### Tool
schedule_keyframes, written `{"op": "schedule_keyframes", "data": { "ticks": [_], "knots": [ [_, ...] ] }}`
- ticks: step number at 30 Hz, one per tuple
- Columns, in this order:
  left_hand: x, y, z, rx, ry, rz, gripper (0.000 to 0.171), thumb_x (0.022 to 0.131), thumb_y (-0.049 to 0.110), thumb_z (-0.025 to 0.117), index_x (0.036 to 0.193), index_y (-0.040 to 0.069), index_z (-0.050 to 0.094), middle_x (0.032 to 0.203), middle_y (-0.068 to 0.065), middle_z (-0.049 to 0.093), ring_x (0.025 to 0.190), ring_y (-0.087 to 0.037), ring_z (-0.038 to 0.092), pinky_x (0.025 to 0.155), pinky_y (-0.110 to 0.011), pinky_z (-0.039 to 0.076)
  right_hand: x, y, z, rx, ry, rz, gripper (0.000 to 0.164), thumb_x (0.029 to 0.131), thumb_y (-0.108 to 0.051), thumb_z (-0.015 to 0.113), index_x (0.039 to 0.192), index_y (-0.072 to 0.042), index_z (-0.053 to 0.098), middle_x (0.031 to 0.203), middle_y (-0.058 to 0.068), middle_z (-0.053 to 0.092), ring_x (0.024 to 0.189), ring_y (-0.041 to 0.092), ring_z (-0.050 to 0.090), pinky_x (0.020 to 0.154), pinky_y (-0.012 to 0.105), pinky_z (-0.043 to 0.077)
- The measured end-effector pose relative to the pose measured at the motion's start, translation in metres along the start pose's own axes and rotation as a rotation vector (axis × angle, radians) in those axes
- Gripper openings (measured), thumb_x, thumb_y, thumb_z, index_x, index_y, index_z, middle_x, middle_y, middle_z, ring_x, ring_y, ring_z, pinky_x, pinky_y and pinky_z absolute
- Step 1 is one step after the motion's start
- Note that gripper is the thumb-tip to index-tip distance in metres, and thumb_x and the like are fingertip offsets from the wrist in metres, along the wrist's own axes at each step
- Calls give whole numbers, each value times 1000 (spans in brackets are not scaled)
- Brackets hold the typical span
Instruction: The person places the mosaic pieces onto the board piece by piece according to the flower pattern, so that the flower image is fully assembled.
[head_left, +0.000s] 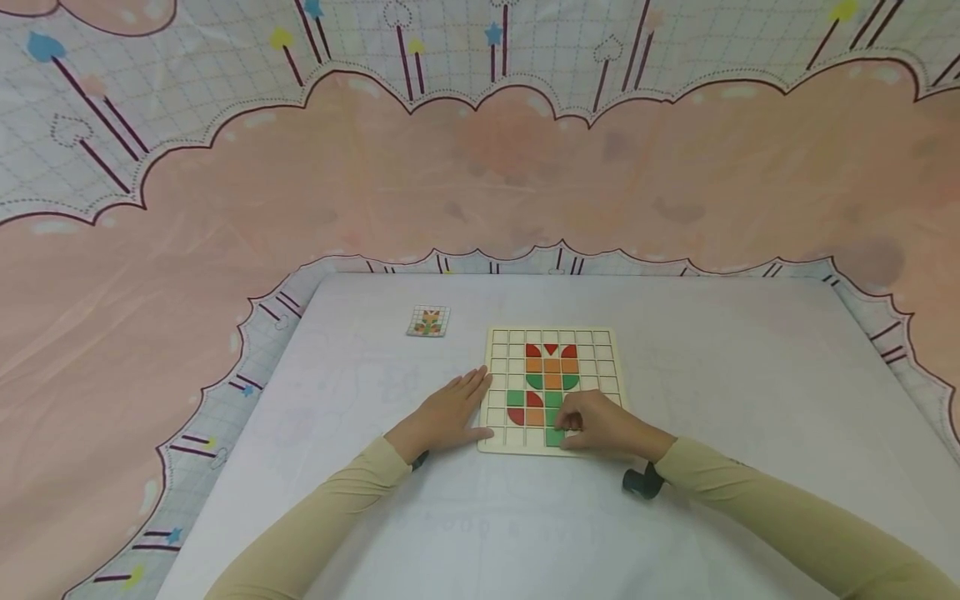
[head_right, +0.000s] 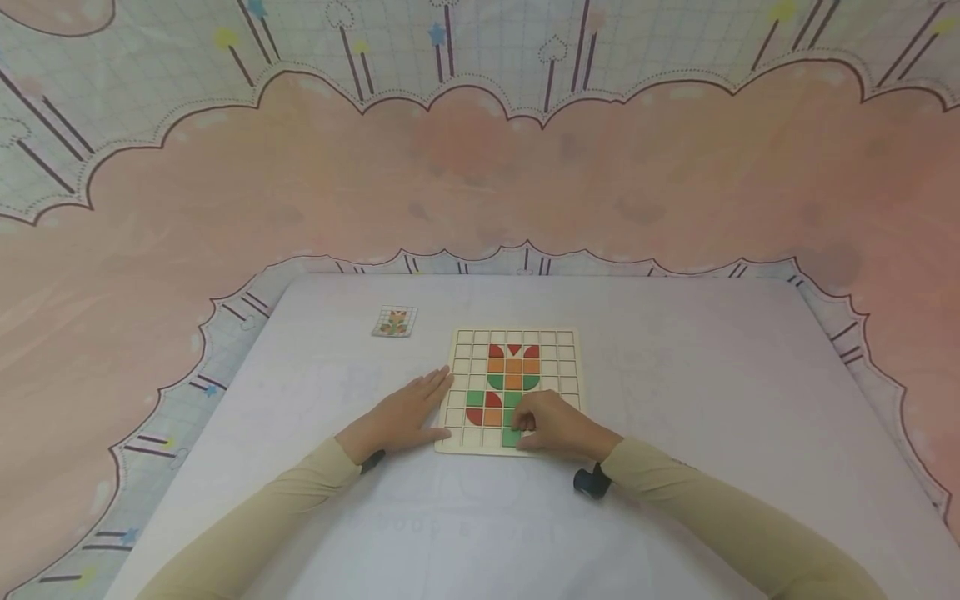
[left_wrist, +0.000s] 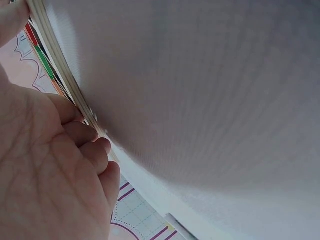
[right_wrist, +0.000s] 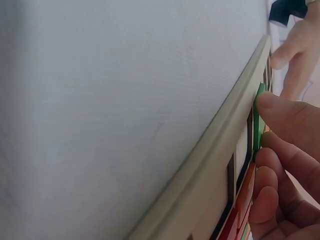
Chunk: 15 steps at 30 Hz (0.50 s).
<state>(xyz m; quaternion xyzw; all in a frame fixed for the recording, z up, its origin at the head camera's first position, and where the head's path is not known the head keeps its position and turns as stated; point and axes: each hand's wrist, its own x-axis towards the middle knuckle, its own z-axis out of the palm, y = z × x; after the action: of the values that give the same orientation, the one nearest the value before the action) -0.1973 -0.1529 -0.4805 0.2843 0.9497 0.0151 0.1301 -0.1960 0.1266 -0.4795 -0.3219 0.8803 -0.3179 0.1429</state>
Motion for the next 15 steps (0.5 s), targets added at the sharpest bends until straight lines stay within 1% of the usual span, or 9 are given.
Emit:
{"op": "schedule_keyframes", "data": {
  "ticks": [6, 15],
  "knots": [
    [0, 0, 0, 1, -8, -9, 87, 90, 58, 47, 150, 4, 15, 159, -12, 13, 147, -24, 16, 120, -38, 20, 0, -3, -1, 11, -13, -17, 14, 72, -9, 79, 83, -12, 71, 74, -7, 59, 68, 6, 49, 60, 17, 47],
    [0, 1, -1, 3, -8, -4, 86, 91, 58, 47, 150, 3, 16, 158, -13, 13, 146, -25, 16, 119, -39, 21, 1, -2, 0, 17, -21, -15, 15, 72, -9, 80, 82, -12, 70, 74, -7, 59, 68, 5, 49, 60, 17, 47]
  ]
}}
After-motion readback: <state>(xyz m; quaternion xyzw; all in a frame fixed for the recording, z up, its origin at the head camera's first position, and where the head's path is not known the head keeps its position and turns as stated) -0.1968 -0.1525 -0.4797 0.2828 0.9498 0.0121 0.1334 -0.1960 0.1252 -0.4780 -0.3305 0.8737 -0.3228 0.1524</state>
